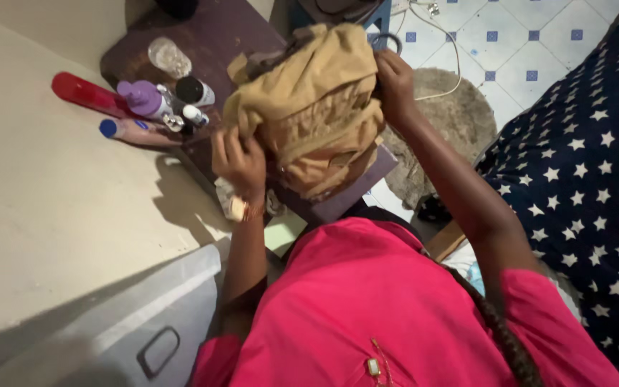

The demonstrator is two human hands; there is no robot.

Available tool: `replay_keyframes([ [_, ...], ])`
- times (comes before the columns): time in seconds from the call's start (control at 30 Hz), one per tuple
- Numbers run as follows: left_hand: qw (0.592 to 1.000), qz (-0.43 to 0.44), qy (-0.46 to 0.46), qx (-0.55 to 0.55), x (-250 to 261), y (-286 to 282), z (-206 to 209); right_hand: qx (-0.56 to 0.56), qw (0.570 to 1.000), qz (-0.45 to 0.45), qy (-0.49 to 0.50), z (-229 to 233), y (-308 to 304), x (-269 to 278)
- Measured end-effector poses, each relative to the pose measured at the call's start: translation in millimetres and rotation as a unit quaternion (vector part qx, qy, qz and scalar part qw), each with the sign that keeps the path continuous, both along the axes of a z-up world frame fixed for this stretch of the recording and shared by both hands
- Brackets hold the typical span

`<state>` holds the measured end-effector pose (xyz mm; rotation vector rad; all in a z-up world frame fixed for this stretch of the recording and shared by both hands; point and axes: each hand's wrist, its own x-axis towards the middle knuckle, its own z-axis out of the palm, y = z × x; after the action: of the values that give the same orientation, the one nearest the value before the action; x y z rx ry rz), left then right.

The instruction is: The person packs a tan backpack on a small table in a bedroom. They open the bag, place a blue water bottle inside, add tissues and a packaged item, zip a small green toiletry pouch and place it in, coil a white cable, put in small containers and papers, then lift the pouch and rearrange items in the bag.

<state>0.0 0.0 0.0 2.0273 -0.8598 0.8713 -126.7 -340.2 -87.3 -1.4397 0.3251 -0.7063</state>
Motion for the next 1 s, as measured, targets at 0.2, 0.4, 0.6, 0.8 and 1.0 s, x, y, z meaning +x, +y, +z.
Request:
replay_keyframes([
  [0.2,0.990,-0.016,0.114,-0.083,9,-3,39,-0.475,0.880,-0.013,0.013,75,-3,11],
  [0.4,0.976,-0.183,0.082,-0.089,12,17,72,-0.134,0.950,-0.276,-0.056,-31,47,-83],
  [0.6,0.939,-0.276,0.204,-0.034,32,0,59,-0.230,0.966,0.009,0.114,-149,131,-115],
  [0.8,0.975,-0.075,0.197,-0.070,0,3,30,-0.315,0.947,0.061,0.022,-144,51,-64],
  [1.0,0.982,0.000,0.186,-0.043,-58,6,30,-0.220,0.958,0.041,0.181,-131,1,15],
])
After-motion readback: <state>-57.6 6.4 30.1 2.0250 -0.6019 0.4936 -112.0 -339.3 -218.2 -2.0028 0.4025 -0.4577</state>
